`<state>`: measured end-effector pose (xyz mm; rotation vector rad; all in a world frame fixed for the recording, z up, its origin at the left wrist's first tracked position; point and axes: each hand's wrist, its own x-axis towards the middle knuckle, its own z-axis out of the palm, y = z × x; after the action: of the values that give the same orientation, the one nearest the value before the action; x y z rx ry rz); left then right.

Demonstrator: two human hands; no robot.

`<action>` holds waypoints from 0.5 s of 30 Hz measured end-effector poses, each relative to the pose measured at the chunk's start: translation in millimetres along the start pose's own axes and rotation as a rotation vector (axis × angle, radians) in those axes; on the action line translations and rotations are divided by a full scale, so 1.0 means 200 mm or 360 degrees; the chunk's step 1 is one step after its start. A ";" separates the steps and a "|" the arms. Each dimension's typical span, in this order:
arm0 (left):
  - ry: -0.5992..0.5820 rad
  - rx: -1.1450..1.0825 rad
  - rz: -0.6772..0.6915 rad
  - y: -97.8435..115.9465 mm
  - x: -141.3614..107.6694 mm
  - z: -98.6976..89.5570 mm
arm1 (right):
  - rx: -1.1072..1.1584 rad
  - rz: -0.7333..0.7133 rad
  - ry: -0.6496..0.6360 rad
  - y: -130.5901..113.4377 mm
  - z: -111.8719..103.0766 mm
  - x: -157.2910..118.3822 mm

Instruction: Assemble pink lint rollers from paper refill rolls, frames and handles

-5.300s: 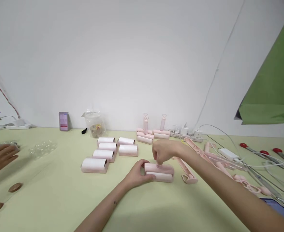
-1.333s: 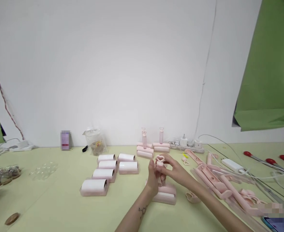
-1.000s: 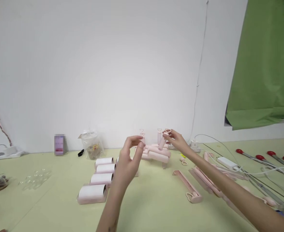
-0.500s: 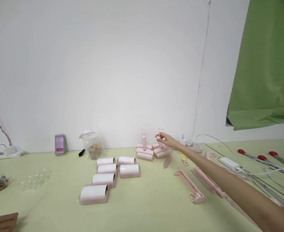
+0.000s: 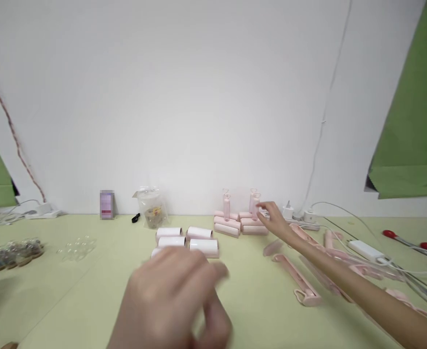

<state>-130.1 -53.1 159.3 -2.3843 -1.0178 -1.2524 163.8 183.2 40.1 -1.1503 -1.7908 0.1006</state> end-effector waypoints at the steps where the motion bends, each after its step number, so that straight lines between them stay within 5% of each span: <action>1: -0.0049 0.0092 -0.0081 -0.07 0.02 0.00 | 0.0030 -0.0045 -0.0092 -0.05 0.00 -0.07; 5: -0.0520 0.0328 -0.0568 -0.46 -0.14 0.09 | 0.0168 -0.0157 -0.0458 -0.29 0.01 -0.44; 8: -0.0460 0.0419 -0.1137 -0.69 -0.41 0.26 | 0.0279 -0.0076 -0.0758 -0.43 0.03 -0.73; 11: -0.0172 0.0359 -0.1651 -0.74 -0.61 0.44 | 0.0363 -0.0033 -0.0877 -0.51 0.04 -0.91; 15: 0.0030 0.0193 -0.1767 -0.65 -0.65 0.58 | 0.0385 -0.0057 -0.0846 -0.52 0.03 -0.97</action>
<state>-197.9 39.6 -24.8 -1.6413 -2.4710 -1.3835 107.8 -13.6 -39.2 -0.9704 -2.1847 0.6346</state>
